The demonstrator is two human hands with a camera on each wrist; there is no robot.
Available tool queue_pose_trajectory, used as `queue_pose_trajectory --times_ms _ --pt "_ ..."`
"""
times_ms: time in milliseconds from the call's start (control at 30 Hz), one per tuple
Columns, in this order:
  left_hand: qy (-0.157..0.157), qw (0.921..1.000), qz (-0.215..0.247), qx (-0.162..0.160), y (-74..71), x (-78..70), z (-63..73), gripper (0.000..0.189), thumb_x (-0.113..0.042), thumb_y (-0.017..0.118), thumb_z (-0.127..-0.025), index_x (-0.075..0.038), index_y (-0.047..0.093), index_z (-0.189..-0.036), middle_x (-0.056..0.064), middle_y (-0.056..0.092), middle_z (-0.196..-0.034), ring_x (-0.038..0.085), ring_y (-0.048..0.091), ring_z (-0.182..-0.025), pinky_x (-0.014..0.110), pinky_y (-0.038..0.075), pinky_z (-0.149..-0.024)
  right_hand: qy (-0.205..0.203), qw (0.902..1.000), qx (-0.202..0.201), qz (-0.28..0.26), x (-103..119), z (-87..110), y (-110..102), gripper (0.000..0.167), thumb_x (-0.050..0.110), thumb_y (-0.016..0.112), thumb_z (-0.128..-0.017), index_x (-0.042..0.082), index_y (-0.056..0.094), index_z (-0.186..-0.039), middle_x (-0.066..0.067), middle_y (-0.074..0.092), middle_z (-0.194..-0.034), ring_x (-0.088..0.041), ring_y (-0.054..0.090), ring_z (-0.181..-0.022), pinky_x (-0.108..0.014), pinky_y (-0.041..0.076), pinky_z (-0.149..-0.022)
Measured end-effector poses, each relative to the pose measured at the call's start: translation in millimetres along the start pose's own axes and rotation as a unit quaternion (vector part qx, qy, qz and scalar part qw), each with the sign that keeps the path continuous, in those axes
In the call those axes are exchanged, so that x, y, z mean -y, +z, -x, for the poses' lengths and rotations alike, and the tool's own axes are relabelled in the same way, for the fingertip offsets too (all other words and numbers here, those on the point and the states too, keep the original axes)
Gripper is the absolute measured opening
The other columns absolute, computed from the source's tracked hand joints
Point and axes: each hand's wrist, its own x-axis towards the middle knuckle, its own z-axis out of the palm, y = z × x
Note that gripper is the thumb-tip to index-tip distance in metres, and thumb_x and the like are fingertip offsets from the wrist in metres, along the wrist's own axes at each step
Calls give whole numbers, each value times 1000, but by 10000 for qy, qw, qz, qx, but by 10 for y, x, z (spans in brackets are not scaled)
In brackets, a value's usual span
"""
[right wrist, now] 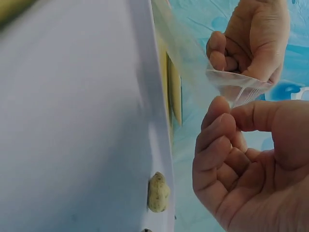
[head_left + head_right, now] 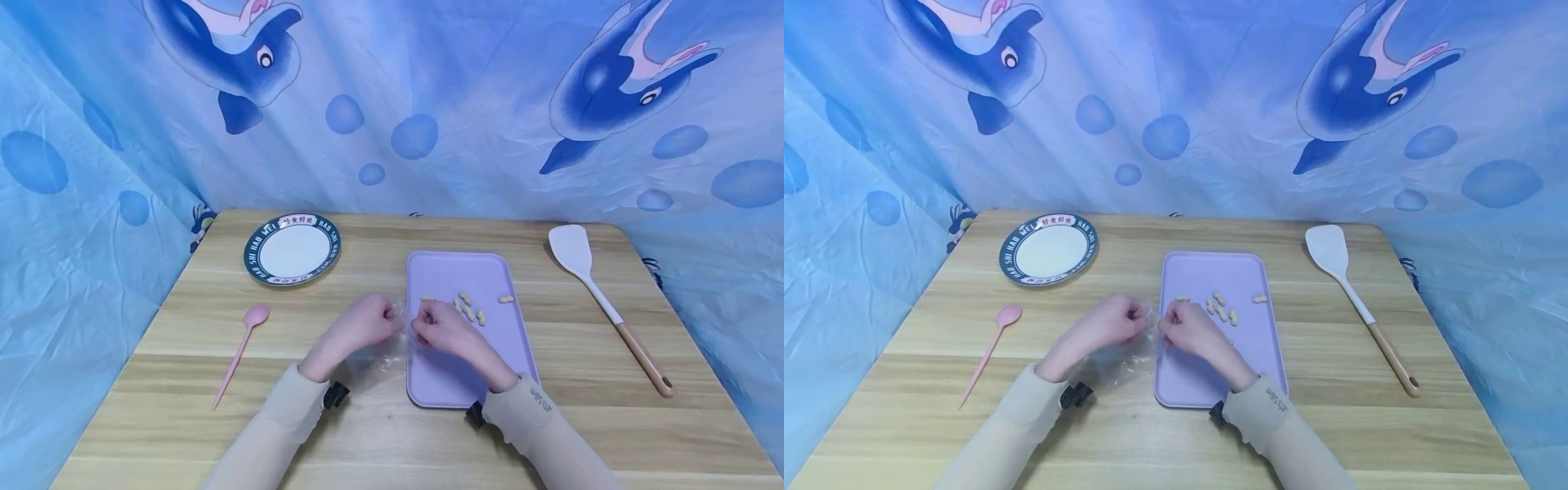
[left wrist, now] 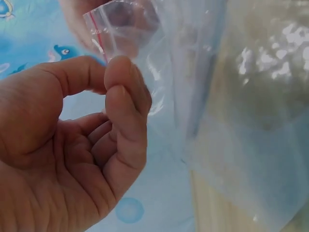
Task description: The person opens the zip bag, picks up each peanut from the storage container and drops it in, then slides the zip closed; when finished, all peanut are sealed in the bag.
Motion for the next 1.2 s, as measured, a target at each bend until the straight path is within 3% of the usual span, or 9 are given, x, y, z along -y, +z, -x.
queue_pose_trajectory --times_ms 133,300,533,800,1200 --pt "-272 9993 -16 237 -59 -15 -3 40 -14 67 -88 -13 48 -53 -5 49 -45 9 40 -42 23 32 -42 18 9992 -204 348 -1 8 8 17 11 59 -88 12 59 -71 7 61 -57 -11 51 -51 -26 40 -48" --pt "-425 9977 -384 361 -138 -69 -6 38 -12 67 -84 -12 53 -50 -4 49 -42 9 38 -39 23 28 -41 105 9964 -470 696 21 32 3 19 11 60 -86 14 59 -67 10 59 -52 -11 52 -49 -26 41 -48" --pt "-610 9941 -876 176 -212 -153 16 23 -8 66 -80 -9 58 -58 0 54 -46 13 46 -41 25 34 -42 161 9928 -707 951 27 40 -15 20 10 62 -86 14 58 -66 12 56 -51 -10 53 -50 -26 42 -48" --pt "-713 9909 -1143 -31 -247 -253 23 18 -7 66 -78 -8 57 -63 3 57 -50 14 49 -40 24 33 -41 151 9885 -881 1218 36 61 -28 24 10 62 -85 14 53 -63 7 54 -53 -10 49 -47 -26 39 -46" --pt "-827 9907 -1003 -409 -271 -334 48 36 -14 68 -81 -13 47 -53 0 50 -42 14 48 -36 24 31 -40 -2 9824 -1118 1498 41 72 -45 26 9 63 -84 15 51 -61 6 48 -54 -10 46 -49 -26 39 -49"
